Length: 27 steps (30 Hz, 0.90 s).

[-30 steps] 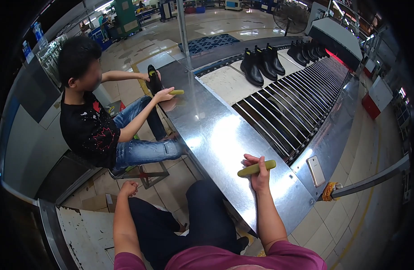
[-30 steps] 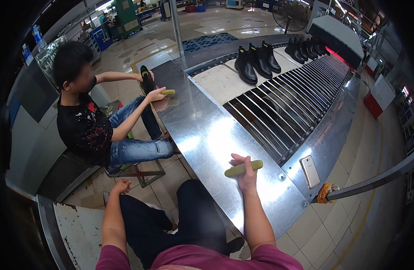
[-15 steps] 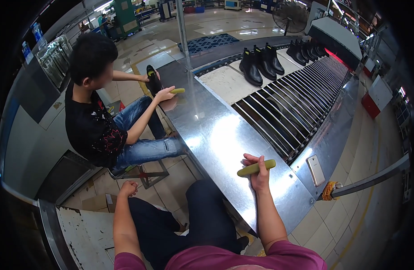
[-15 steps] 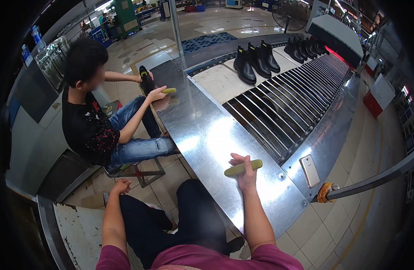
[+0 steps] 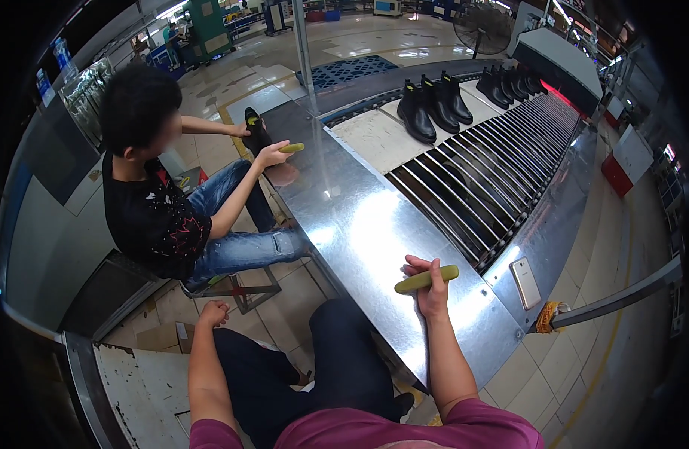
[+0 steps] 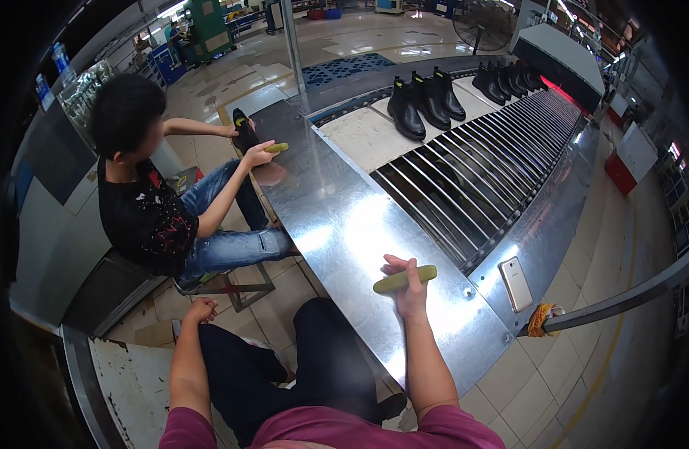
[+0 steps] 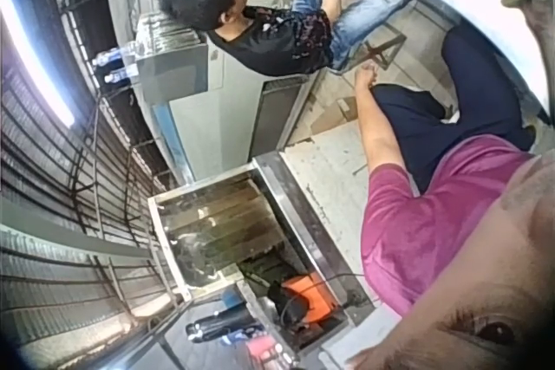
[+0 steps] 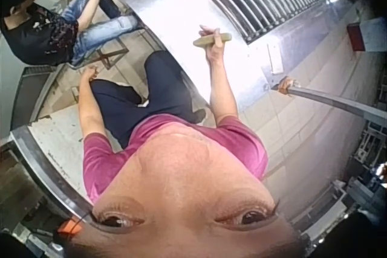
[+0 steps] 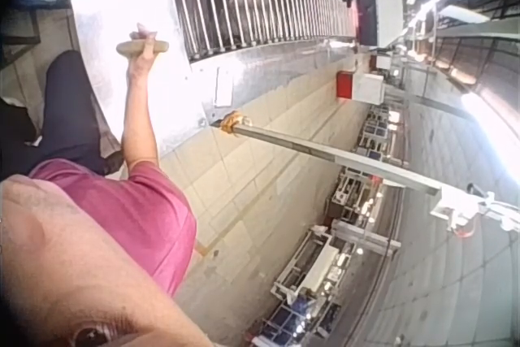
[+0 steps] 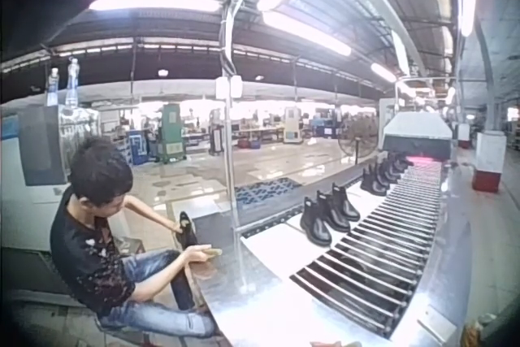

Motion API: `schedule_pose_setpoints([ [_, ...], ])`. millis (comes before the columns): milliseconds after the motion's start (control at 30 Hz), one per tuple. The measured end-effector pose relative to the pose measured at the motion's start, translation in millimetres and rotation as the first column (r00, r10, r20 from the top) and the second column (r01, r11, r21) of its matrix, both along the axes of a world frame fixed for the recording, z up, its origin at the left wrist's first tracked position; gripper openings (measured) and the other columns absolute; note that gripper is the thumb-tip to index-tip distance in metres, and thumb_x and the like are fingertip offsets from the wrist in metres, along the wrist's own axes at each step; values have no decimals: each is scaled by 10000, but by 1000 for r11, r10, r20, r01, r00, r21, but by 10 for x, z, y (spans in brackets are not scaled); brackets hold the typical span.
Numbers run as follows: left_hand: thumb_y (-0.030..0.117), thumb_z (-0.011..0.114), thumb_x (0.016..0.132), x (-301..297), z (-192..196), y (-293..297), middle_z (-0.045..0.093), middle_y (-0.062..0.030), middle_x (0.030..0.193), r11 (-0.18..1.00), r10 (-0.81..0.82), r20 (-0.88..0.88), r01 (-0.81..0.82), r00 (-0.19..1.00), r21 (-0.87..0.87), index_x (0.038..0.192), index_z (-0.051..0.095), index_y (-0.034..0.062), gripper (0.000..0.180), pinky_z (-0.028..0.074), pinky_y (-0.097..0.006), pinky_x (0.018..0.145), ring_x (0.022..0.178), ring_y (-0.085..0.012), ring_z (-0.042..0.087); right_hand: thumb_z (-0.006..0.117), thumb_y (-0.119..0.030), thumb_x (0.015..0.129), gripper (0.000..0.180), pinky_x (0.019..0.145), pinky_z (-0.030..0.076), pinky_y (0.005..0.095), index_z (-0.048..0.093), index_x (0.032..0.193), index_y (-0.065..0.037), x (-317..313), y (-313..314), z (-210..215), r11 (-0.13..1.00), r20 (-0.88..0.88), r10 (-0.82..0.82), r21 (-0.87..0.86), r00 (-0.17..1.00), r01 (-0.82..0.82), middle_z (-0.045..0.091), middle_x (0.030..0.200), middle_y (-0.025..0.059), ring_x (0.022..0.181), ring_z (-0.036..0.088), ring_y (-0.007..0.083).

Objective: Cleaning and inspecting black leather boots on a manufacturing conveyor line using a handheld tool.

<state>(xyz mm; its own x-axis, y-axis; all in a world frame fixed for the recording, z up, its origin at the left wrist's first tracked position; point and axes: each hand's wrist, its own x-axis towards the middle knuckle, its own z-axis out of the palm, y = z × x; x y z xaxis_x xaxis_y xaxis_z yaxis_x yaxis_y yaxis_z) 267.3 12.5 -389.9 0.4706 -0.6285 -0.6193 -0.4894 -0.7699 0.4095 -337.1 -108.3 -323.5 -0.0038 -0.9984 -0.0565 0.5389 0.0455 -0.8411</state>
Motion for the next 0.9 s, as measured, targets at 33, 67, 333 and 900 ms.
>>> schedule_pose_setpoints([
  [33, 282, 588, 1011, 0, 4, -5, 725, -80, 855, 1000, -4, 2, 4, 1000, 9, 1161, 709, 50, 301, 505, -347, 543, 655, -175, 651, 489, -529, 1057, 604, 994, 514, 426, 720, 1114, 26, -3, -5, -8, 1000, 0, 0, 0, 1000, 0, 697, 1234, 192, 1022, 679, 255],
  [67, 282, 588, 1011, -4, 3, -6, 725, -80, 855, 1000, -5, 2, 4, 1000, 10, 1161, 709, 50, 301, 505, -347, 543, 655, -175, 651, 488, -529, 1058, 604, 994, 516, 428, 720, 1113, 26, -1, -7, -10, 1000, 1, -6, -2, 1000, 6, 697, 1235, 193, 1020, 679, 256],
  [333, 293, 582, 1019, -27, 0, -14, 728, -80, 872, 1000, -5, 3, 5, 1000, 10, 1171, 706, 54, 310, 511, -346, 552, 666, -176, 656, 487, -530, 1058, 604, 992, 522, 431, 720, 1107, 25, -17, -8, -5, 1000, 1, -11, 2, 1000, 11, 696, 1233, 196, 1014, 683, 258],
  [900, 292, 593, 1007, -46, 28, -6, 737, -83, 877, 1000, -3, -2, 3, 1000, -2, 1154, 719, 62, 300, 512, -347, 548, 660, -181, 660, 488, -536, 1054, 609, 1006, 515, 436, 712, 1100, 28, -21, -12, 19, 1000, 0, -16, -3, 1000, 16, 692, 1235, 201, 1027, 681, 262],
])
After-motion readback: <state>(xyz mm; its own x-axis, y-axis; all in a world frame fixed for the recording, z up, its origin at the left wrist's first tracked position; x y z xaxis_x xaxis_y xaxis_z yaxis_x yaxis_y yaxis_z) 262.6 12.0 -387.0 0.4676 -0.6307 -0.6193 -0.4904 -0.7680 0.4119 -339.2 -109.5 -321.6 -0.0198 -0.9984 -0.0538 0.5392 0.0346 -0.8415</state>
